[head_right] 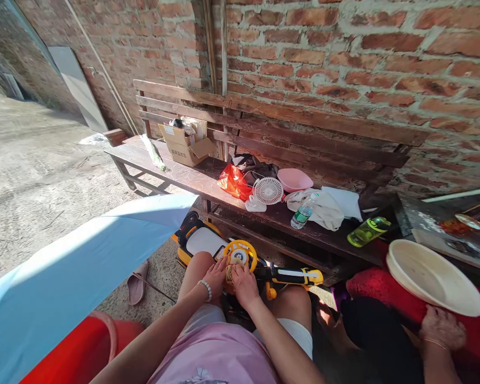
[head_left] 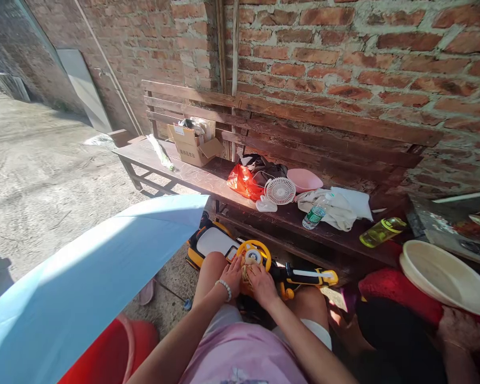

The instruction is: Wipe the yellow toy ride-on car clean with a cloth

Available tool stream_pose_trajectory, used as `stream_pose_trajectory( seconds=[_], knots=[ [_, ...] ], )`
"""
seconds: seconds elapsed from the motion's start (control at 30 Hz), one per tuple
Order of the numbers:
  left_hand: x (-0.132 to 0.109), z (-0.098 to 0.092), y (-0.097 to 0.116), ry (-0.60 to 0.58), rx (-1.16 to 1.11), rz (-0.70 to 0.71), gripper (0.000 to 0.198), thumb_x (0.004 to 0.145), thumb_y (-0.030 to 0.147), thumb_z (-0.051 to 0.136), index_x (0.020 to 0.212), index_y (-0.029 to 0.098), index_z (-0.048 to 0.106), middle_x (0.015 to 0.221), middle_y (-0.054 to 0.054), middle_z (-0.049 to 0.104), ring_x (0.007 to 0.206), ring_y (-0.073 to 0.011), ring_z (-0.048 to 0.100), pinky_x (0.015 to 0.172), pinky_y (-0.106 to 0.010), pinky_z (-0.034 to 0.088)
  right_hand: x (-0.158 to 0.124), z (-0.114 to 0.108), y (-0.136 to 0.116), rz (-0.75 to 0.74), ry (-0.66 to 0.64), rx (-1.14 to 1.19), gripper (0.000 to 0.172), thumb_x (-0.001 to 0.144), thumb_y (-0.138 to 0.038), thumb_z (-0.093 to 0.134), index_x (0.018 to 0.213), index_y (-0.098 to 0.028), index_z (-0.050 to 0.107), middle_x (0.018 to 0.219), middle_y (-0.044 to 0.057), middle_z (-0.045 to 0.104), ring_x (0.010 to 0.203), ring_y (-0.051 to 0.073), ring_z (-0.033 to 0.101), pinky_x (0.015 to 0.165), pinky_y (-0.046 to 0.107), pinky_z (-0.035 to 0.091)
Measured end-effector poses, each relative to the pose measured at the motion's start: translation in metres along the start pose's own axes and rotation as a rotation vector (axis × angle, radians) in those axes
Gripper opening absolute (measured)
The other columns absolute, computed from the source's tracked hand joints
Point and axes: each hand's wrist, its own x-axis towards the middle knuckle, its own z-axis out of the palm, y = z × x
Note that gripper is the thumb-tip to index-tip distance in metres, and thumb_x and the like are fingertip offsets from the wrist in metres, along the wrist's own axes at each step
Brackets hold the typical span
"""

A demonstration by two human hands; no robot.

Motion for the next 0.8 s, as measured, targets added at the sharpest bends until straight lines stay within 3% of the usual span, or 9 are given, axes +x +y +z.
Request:
stream_pose_trajectory(
  seconds=[0.17, 0.37, 0.5, 0.63, 0.7, 0.8],
  knots=[
    [0.002, 0.002, 0.0, -0.048, 0.111, -0.024, 0.099, 0.079, 0.011, 0.064, 0.175, 0.017, 0.038, 0.188, -0.021, 0.011, 0.176, -0.0374, 0.011, 0.141, -0.062, 0.011, -0.01, 0.005, 0.023, 0.09, -0.028, -0.063, 0.049, 0.109, -0.014, 0.041, 0.144, -0.028, 0.071, 0.154, 0.014, 0.067, 0.134, 0.032, 0.061, 0.1, 0.041, 0.06],
    [0.006, 0.012, -0.004, -0.023, 0.107, -0.029, 0.101, 0.082, 0.017, 0.069, 0.177, 0.017, 0.033, 0.188, -0.021, 0.012, 0.176, -0.0393, 0.006, 0.14, -0.065, 0.011, 0.015, -0.039, 0.051, 0.241, -0.01, -0.091, 0.046, 0.11, -0.015, 0.04, 0.138, -0.026, 0.074, 0.148, 0.014, 0.068, 0.132, 0.032, 0.059, 0.101, 0.04, 0.056],
    [0.008, 0.012, -0.005, -0.009, 0.081, -0.014, 0.101, 0.081, 0.018, 0.068, 0.176, 0.015, 0.036, 0.187, -0.023, 0.017, 0.175, -0.0427, 0.007, 0.14, -0.066, 0.014, 0.046, -0.053, 0.028, 0.057, 0.082, -0.098, 0.049, 0.111, -0.019, 0.041, 0.151, -0.03, 0.067, 0.161, 0.012, 0.061, 0.135, 0.031, 0.055, 0.107, 0.043, 0.052],
    [0.007, 0.008, -0.003, -0.04, 0.089, -0.013, 0.102, 0.081, 0.024, 0.068, 0.177, 0.017, 0.034, 0.178, -0.026, 0.041, 0.172, -0.0449, 0.026, 0.14, -0.065, 0.016, 0.071, -0.044, -0.006, -0.201, 0.025, -0.132, 0.044, 0.111, -0.019, 0.046, 0.146, -0.03, 0.071, 0.154, 0.012, 0.065, 0.133, 0.03, 0.057, 0.11, 0.045, 0.049],
    [0.007, 0.006, -0.001, -0.054, 0.14, -0.02, 0.103, 0.081, 0.025, 0.069, 0.177, 0.017, 0.033, 0.177, -0.025, 0.043, 0.171, -0.0442, 0.028, 0.141, -0.065, 0.015, 0.08, -0.038, -0.014, -0.196, -0.008, -0.161, 0.043, 0.111, -0.018, 0.045, 0.143, -0.029, 0.072, 0.15, 0.012, 0.067, 0.13, 0.029, 0.058, 0.107, 0.044, 0.05],
    [0.007, 0.003, 0.003, -0.09, 0.325, -0.044, 0.106, 0.081, 0.021, 0.069, 0.178, 0.014, 0.029, 0.184, -0.024, 0.029, 0.174, -0.0404, 0.018, 0.141, -0.06, 0.018, 0.089, -0.036, -0.012, -0.106, -0.009, -0.18, 0.044, 0.112, -0.017, 0.043, 0.143, -0.028, 0.071, 0.145, 0.013, 0.068, 0.129, 0.03, 0.059, 0.101, 0.041, 0.053]
  ],
)
